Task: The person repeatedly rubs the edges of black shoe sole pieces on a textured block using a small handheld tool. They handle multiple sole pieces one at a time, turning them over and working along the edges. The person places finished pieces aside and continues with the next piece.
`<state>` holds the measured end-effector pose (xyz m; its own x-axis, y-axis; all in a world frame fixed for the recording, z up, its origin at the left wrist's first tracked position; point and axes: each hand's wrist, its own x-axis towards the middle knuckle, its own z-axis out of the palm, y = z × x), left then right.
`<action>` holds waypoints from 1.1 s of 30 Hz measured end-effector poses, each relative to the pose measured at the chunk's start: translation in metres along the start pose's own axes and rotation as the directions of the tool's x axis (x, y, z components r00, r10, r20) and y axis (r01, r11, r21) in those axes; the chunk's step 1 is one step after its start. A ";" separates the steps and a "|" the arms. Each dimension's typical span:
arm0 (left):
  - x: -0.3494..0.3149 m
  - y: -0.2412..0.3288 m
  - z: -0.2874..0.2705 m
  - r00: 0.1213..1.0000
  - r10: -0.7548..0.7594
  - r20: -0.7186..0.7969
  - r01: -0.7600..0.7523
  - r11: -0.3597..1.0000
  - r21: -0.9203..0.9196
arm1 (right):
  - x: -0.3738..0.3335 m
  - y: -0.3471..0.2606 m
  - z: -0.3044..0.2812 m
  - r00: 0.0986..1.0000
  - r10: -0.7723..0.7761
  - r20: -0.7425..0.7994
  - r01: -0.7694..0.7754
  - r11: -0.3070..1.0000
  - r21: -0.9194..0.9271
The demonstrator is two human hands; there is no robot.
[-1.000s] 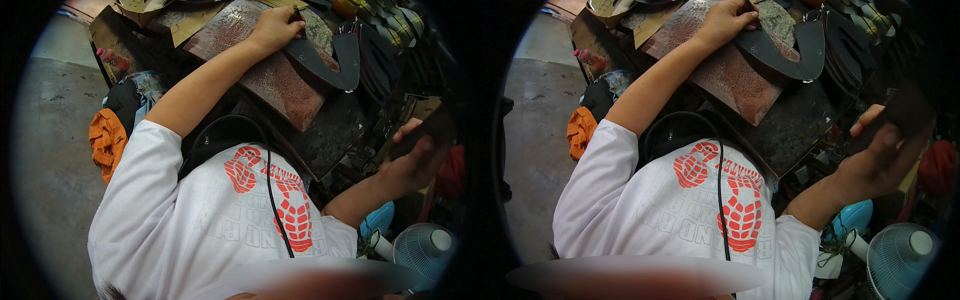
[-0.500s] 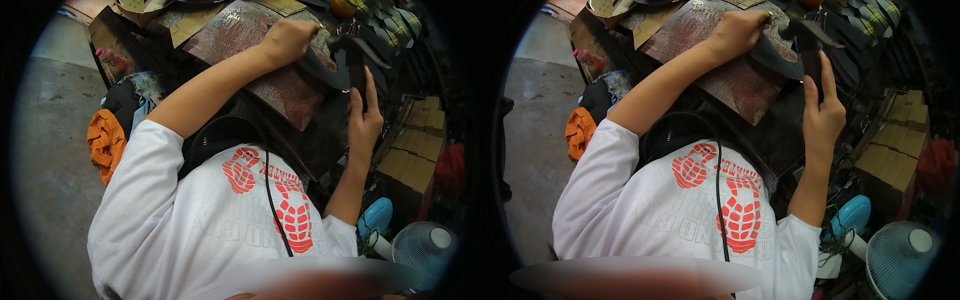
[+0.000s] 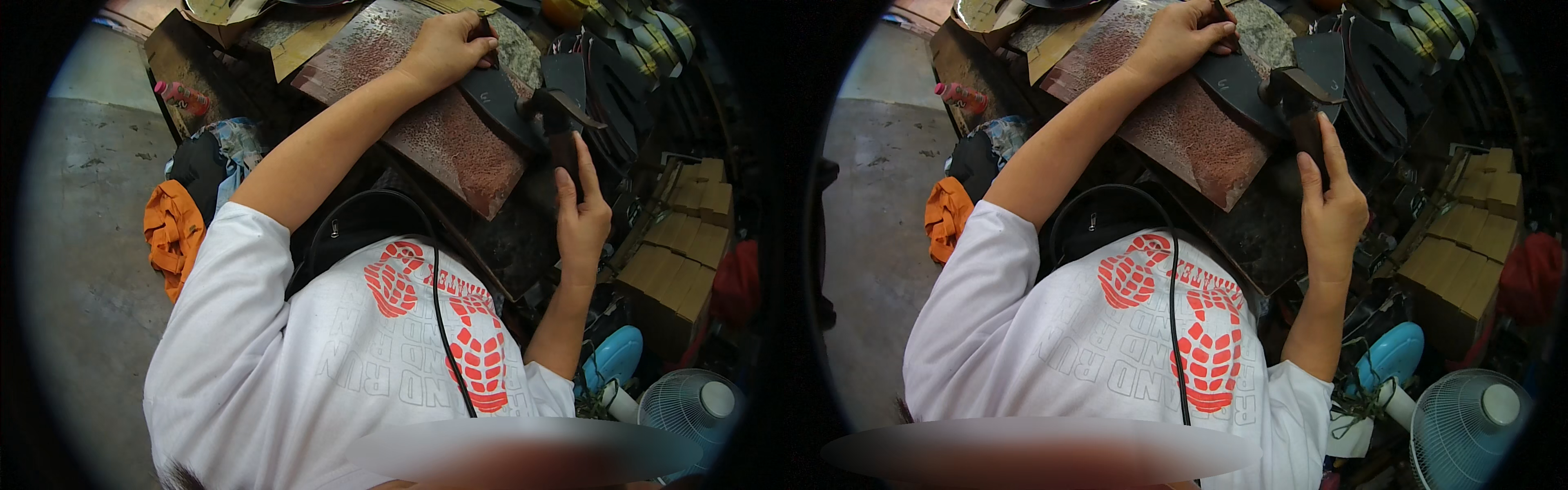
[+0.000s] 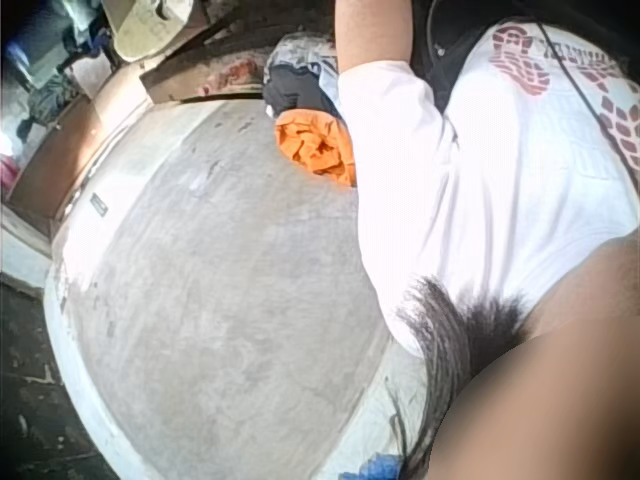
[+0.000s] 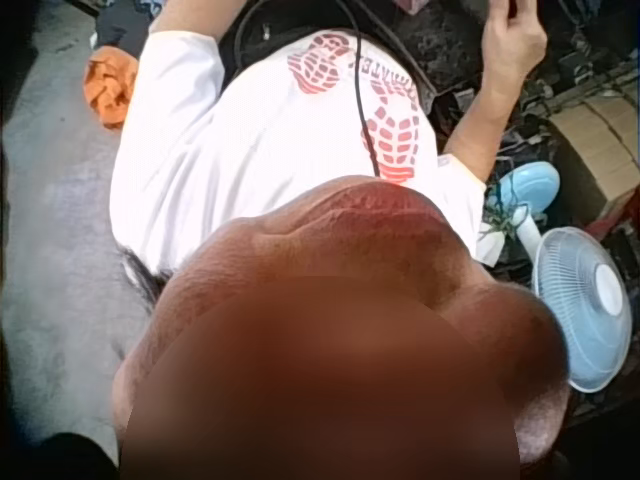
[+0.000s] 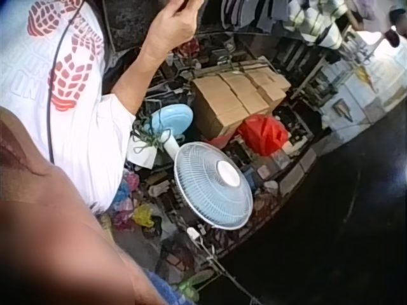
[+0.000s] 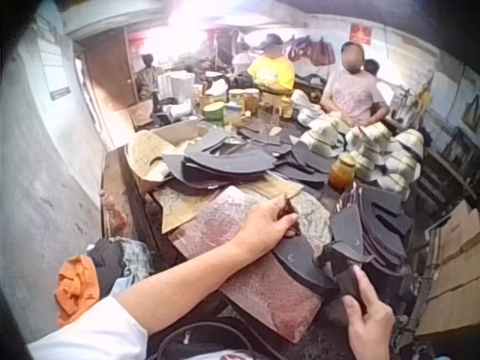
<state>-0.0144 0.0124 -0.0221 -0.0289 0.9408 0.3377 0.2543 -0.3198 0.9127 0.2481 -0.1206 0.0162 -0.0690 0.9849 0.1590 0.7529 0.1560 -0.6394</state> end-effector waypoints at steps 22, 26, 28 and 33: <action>0.006 0.002 -0.001 0.981 -0.186 0.052 0.193 0.958 -0.211 | -0.005 -0.007 -0.003 0.999 -0.052 0.006 0.052 0.996 -0.071; -0.001 0.011 -0.003 0.993 -0.105 0.054 0.107 0.994 -0.027 | -0.004 0.000 0.005 0.998 0.054 -0.020 -0.055 0.998 -0.041; -0.002 0.016 -0.005 0.999 0.001 0.050 -0.007 0.994 0.108 | -0.001 -0.004 0.000 0.997 -0.067 -0.045 0.068 0.998 0.005; -0.002 0.021 -0.006 0.979 0.142 0.146 -0.177 0.948 0.265 | 0.004 -0.060 -0.062 0.959 -0.135 -0.249 0.206 0.936 0.284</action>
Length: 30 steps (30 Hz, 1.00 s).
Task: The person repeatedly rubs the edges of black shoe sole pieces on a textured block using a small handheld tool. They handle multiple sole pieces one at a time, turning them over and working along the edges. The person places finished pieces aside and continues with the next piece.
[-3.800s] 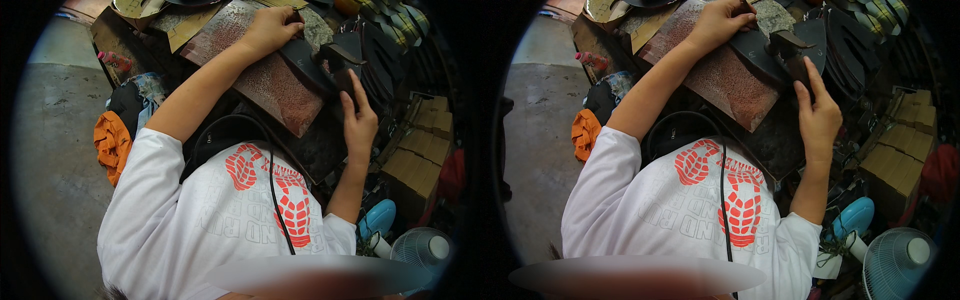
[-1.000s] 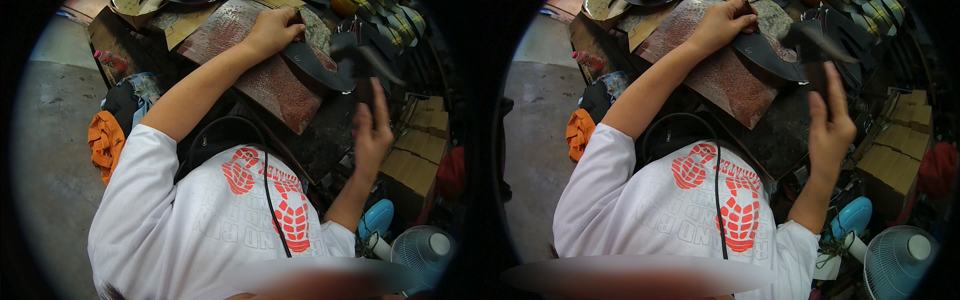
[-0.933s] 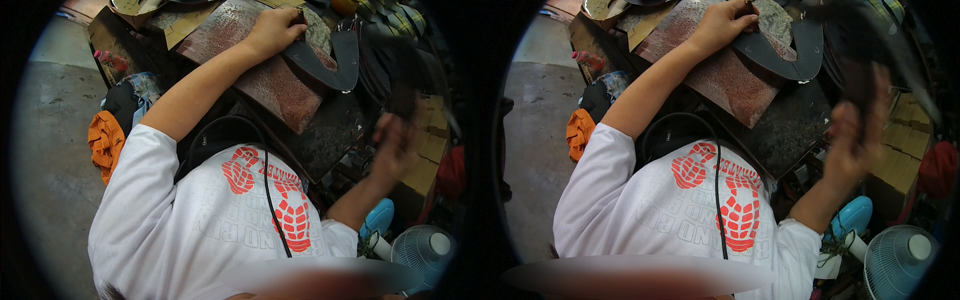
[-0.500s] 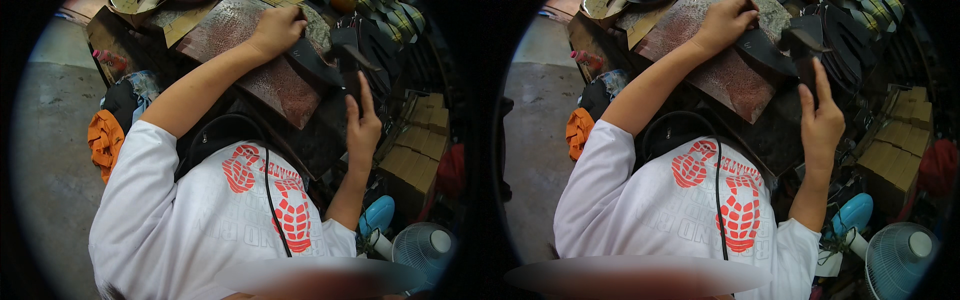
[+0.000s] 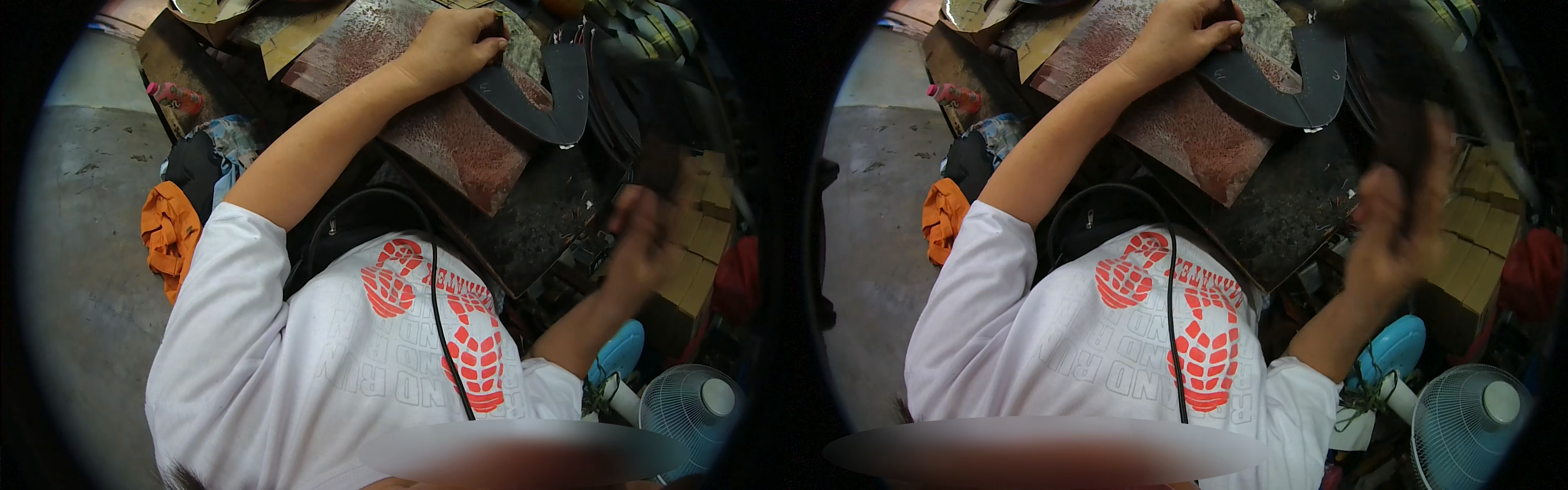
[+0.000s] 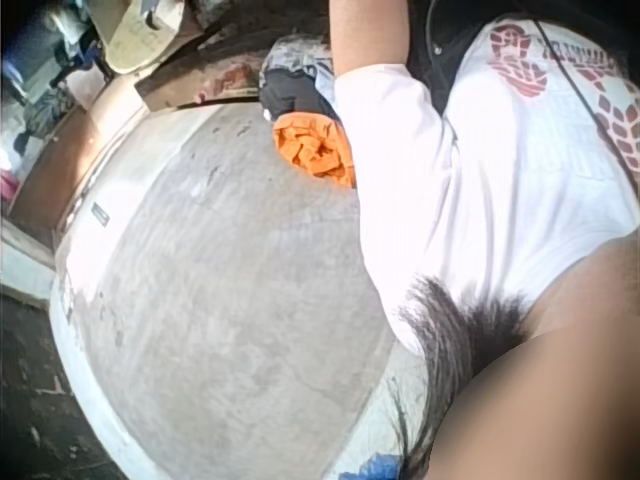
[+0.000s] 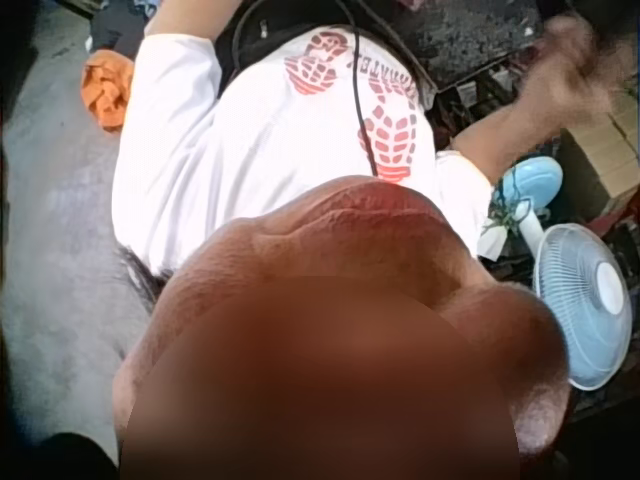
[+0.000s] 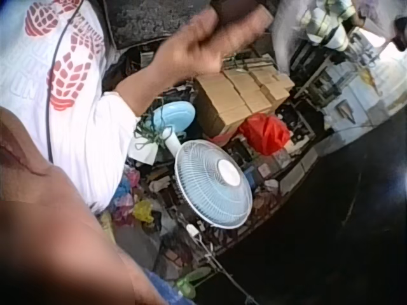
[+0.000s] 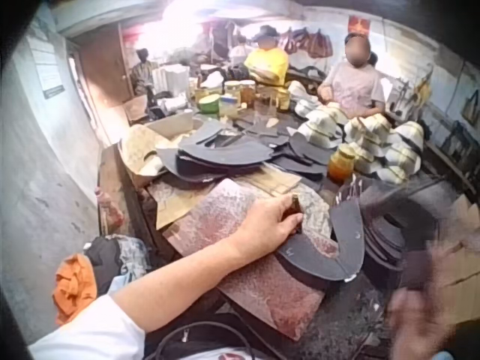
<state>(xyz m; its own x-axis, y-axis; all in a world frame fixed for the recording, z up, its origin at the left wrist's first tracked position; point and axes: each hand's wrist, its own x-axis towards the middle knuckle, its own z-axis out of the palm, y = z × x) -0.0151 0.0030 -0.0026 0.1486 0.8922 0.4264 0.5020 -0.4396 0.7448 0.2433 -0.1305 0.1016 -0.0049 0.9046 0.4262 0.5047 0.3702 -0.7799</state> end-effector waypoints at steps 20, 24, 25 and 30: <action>-0.001 -0.002 0.003 0.967 -0.255 -0.001 0.243 0.922 -0.301 | -0.032 0.062 0.041 0.933 0.319 0.165 -0.232 0.886 -0.402; -0.005 0.009 -0.003 0.986 -0.158 -0.044 0.146 0.969 -0.198 | -0.029 0.061 0.030 0.940 0.287 0.186 -0.231 0.933 -0.277; -0.006 0.010 -0.003 0.989 -0.140 -0.050 0.128 0.972 -0.198 | -0.026 0.053 0.022 0.950 0.217 0.224 -0.177 0.967 -0.185; -0.006 0.013 0.006 0.974 0.171 -0.145 -0.160 0.984 0.082 | 0.001 -0.013 -0.007 0.974 -0.202 -0.106 0.211 0.974 0.086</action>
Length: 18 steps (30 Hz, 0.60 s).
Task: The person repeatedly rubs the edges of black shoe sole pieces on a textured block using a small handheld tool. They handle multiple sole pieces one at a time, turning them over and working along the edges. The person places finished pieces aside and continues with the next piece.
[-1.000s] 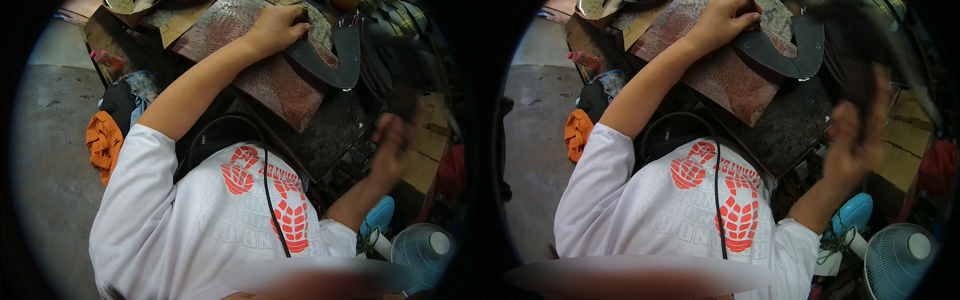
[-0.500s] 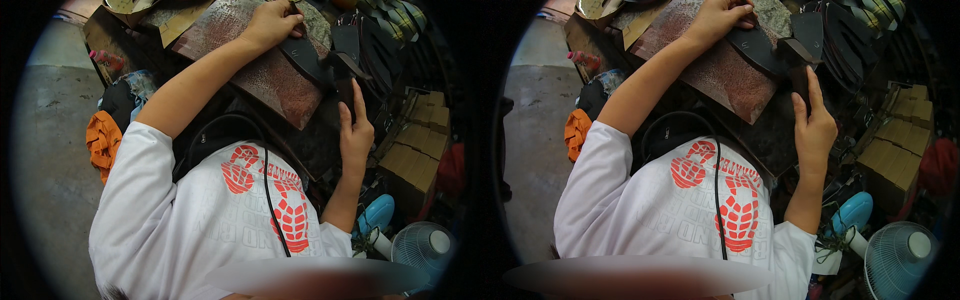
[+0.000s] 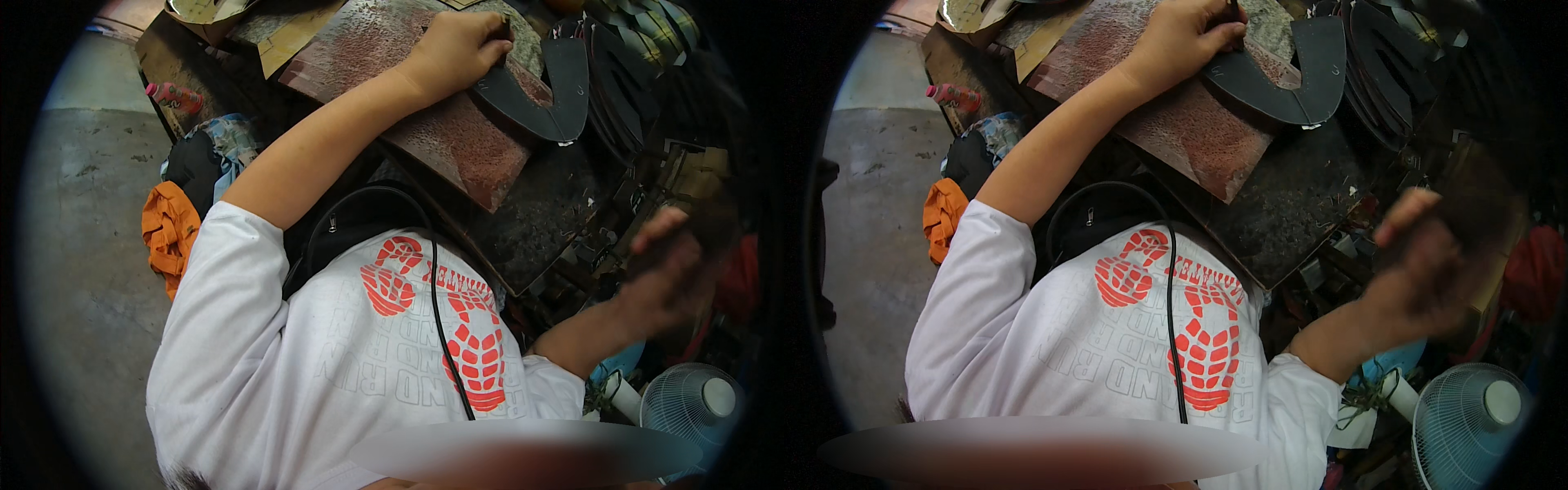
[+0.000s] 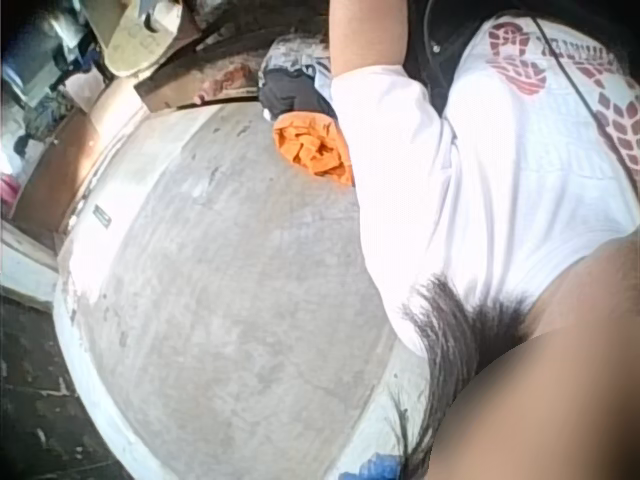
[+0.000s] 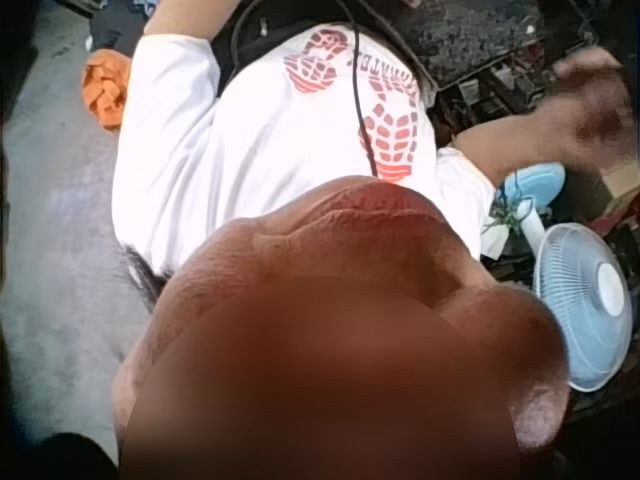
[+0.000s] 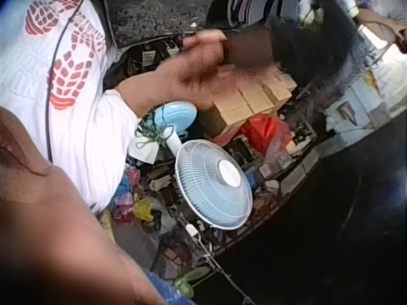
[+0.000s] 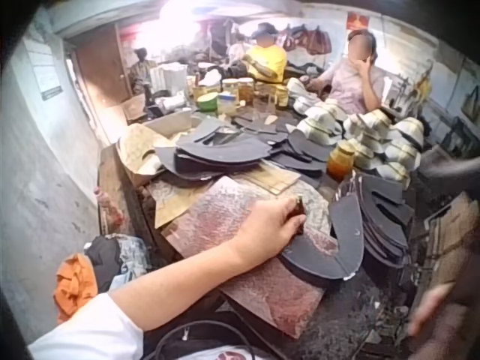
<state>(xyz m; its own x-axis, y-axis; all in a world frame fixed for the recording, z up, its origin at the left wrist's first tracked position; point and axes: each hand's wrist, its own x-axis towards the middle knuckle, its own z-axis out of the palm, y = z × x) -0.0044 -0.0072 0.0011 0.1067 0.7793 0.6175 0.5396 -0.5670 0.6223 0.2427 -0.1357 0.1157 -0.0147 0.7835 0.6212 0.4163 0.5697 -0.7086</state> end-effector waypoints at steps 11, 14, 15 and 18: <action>0.002 -0.015 0.013 0.990 -0.134 -0.041 0.129 0.987 -0.097 | -0.048 0.067 0.027 0.816 0.531 0.229 -0.400 0.805 -0.438; 0.003 -0.019 0.006 0.842 -0.509 0.179 0.516 0.663 -0.542 | -0.056 0.067 0.022 0.828 0.488 0.276 -0.314 0.812 -0.492; 0.003 -0.018 0.005 0.846 -0.500 0.184 0.520 0.703 -0.485 | -0.058 0.066 0.023 0.811 0.542 0.219 -0.370 0.766 -0.525; 0.001 -0.012 0.001 0.876 -0.442 0.190 0.481 0.804 -0.349 | -0.058 0.068 0.028 0.817 0.535 0.216 -0.371 0.774 -0.514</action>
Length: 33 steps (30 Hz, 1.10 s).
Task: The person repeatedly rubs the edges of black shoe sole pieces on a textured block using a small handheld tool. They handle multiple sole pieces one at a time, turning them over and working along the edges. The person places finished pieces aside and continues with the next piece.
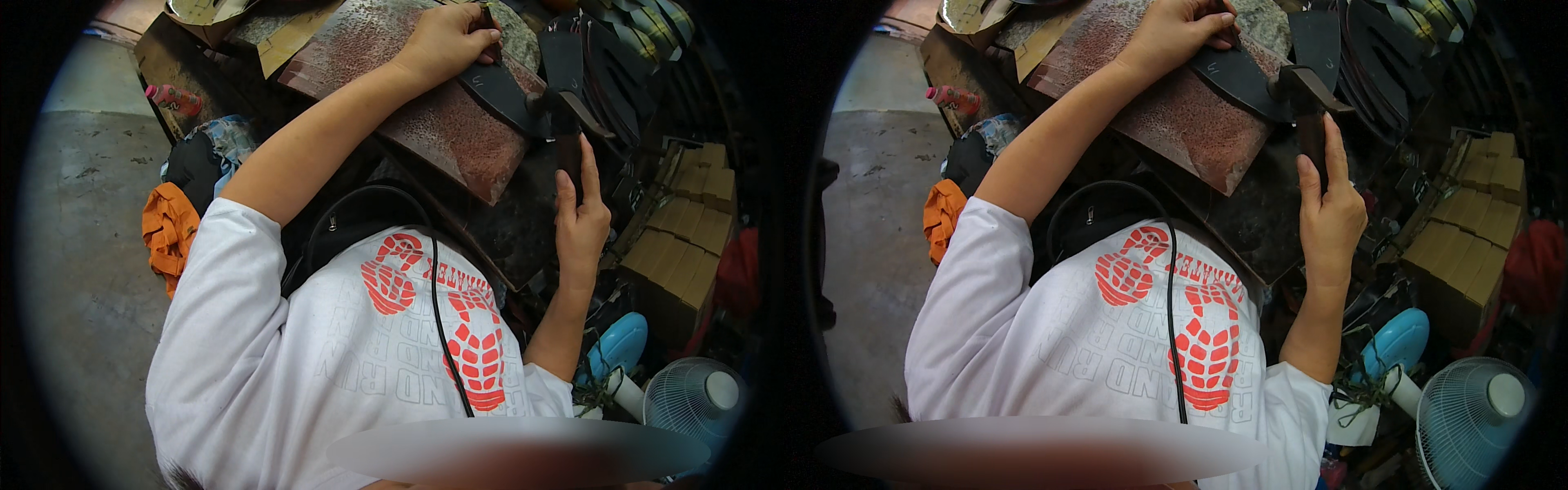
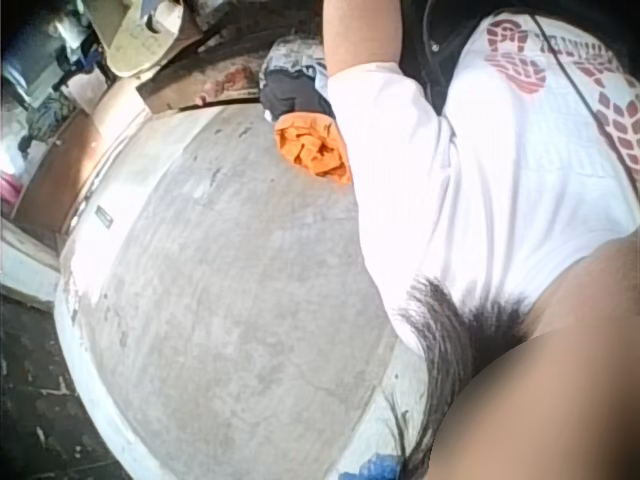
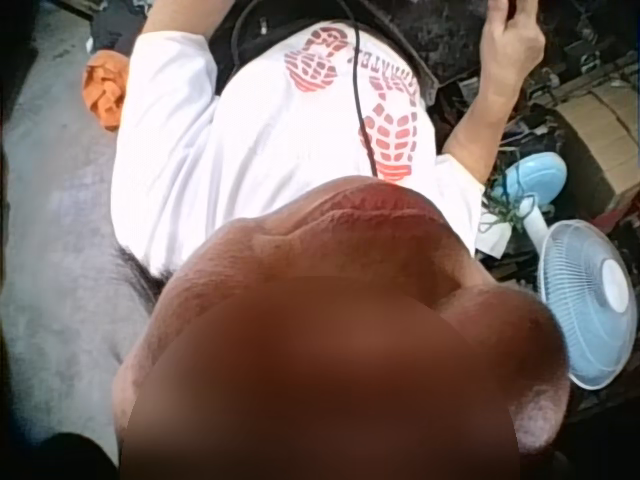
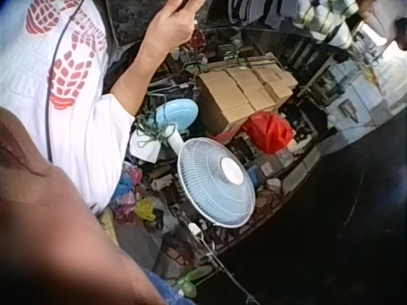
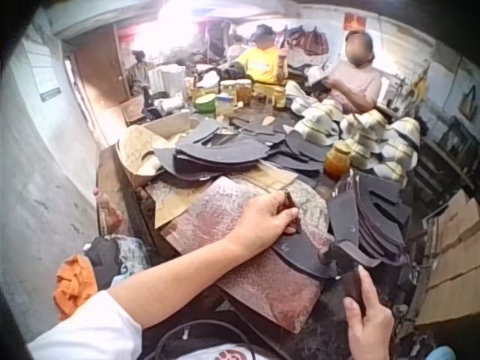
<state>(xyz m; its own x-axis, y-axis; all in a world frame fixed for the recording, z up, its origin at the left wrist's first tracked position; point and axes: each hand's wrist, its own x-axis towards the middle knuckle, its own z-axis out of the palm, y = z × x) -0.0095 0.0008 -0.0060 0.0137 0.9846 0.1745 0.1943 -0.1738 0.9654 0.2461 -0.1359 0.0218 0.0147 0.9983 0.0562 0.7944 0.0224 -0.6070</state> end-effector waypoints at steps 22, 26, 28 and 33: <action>-0.001 -0.009 0.006 0.999 -0.002 -0.045 -0.009 0.969 -0.248 | 0.004 0.006 0.005 0.988 -0.147 -0.036 0.148 0.989 0.004; -0.002 -0.003 0.000 0.999 0.025 0.044 -0.021 0.996 -0.085 | 0.001 -0.001 0.000 0.993 -0.110 -0.046 0.110 0.994 -0.009; -0.004 0.000 -0.001 0.993 0.110 0.044 -0.109 0.993 -0.036 | 0.002 -0.002 0.000 0.999 -0.029 0.014 0.028 0.999 0.024; -0.006 0.001 0.001 0.991 0.133 0.023 -0.133 0.991 0.005 | 0.000 -0.012 -0.032 0.984 -0.153 -0.090 0.173 0.934 0.311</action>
<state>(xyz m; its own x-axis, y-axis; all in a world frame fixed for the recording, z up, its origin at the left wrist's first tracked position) -0.0082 -0.0050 -0.0067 0.0623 0.9529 0.2970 0.1955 -0.3034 0.9326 0.2562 -0.1381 0.0541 -0.0523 0.9743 0.2189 0.5558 0.2105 -0.8042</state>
